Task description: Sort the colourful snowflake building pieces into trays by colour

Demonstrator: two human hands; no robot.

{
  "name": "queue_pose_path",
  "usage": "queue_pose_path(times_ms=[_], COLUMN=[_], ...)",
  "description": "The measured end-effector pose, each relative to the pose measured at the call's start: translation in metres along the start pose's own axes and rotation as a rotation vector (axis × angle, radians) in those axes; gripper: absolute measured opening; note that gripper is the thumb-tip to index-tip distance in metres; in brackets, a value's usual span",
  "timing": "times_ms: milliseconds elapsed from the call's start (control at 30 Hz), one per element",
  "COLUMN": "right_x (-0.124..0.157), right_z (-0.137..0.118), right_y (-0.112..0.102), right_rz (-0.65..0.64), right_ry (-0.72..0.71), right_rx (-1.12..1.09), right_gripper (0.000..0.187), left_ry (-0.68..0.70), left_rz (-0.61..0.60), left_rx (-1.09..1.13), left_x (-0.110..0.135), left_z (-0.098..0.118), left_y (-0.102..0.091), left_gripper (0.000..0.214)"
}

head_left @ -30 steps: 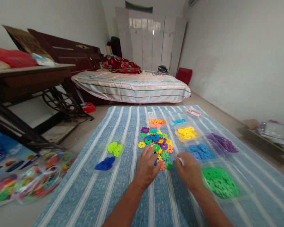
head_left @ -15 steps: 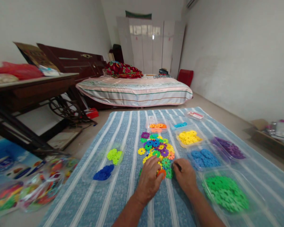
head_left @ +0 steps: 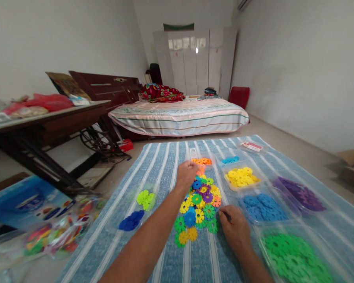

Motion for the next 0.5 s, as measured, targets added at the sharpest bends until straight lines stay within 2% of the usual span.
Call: queue_pose_path(times_ms=[100, 167, 233, 367, 500], right_x=[0.000, 0.000, 0.000, -0.001, -0.001], right_z=[0.001, 0.001, 0.000, -0.003, -0.004], right_y=[0.000, -0.001, -0.001, -0.002, -0.003], right_rz=[0.012, 0.019, 0.017, 0.009, 0.012], right_ry=[0.007, 0.014, 0.020, 0.030, 0.026], right_rx=[-0.014, -0.018, -0.021, -0.020, -0.001], right_gripper=[0.024, 0.023, 0.022, 0.022, 0.021], left_ry=[-0.027, -0.024, 0.008, 0.087, 0.126], left_rz=[0.066, 0.076, 0.027, -0.130, -0.219], left_rx=[-0.049, -0.111, -0.183, -0.340, -0.462], left_x=[-0.041, -0.048, -0.039, 0.001, 0.036], left_z=[0.020, 0.023, 0.018, -0.004, -0.025], left_y=[-0.001, 0.000, 0.000, -0.004, -0.010], left_gripper=[0.026, 0.027, 0.021, 0.012, 0.009])
Point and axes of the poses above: each hand's wrist, its own x-axis away from the middle knuckle, its own y-axis out of the palm, z = x × y, the point moved 2 cm from there along -x, towards the middle knuckle, and after that the axes turned 5 degrees about -y, right-handed, at the moved point
